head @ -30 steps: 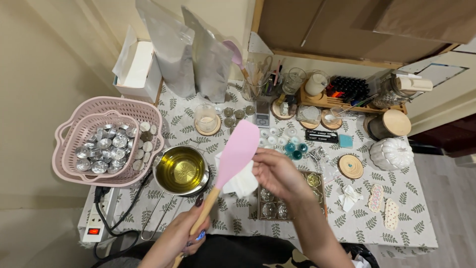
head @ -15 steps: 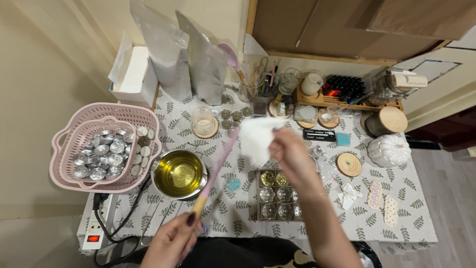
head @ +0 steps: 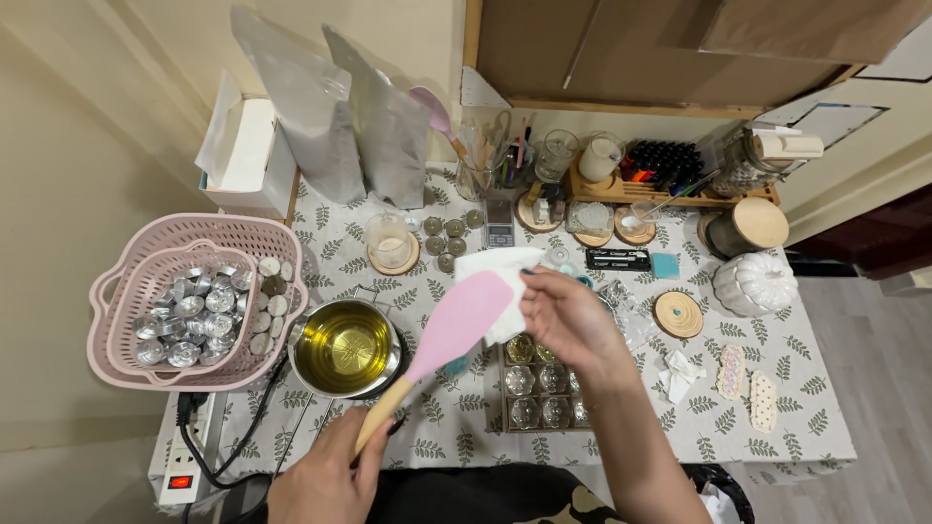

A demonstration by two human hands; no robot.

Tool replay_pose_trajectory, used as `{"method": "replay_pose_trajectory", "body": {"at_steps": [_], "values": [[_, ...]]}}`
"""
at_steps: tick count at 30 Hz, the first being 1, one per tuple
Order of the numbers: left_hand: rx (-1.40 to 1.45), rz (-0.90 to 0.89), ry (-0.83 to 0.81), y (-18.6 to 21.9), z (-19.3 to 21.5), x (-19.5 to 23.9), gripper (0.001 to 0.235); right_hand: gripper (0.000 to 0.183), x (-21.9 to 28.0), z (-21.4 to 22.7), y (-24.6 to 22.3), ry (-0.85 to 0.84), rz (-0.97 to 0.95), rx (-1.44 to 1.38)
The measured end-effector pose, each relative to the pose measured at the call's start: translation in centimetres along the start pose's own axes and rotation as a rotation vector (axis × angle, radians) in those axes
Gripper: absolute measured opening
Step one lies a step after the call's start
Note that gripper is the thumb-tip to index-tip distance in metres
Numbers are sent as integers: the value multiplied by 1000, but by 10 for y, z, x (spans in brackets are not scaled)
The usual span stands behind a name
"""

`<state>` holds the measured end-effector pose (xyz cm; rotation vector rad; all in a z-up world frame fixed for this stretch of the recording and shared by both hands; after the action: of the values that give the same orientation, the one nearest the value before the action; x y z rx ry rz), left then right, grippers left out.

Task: The person cleans a pink spatula with a tissue and places it aside. They then pour a yellow liquid from a metal pot into a glass measuring cup. Finally, they pour the liquid from the measuring cup into a tray of small, flower-shaped glass containers.

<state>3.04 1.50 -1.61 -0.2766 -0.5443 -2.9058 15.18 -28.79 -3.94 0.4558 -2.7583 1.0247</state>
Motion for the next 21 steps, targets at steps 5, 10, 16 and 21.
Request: {"method": "replay_pose_trajectory", "body": {"at_steps": [5, 10, 16, 21], "values": [[189, -111, -19, -31, -15, -7, 40, 29, 12, 33, -44, 382, 195, -12], [908, 174, -45, -43, -39, -15, 50, 22, 9, 23, -54, 311, 249, 262], [1245, -63, -198, 57, -48, -38, 46, 35, 9, -39, 12, -59, -8, 802], [915, -86, -219, 106, -33, -50, 55, 28, 4, -60, -2, 60, -84, 968]]}}
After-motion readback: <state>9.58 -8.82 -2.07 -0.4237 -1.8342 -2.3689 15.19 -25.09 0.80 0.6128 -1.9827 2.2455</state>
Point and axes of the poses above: each hand's wrist, its own x-axis away from the middle knuckle, its own z-axis out of the back of the hand, y = z × x, the point moved 5 cm from there along -x, towards the middle knuckle, and after that the axes turned 1 degree about -x, right-handed, at the moved point
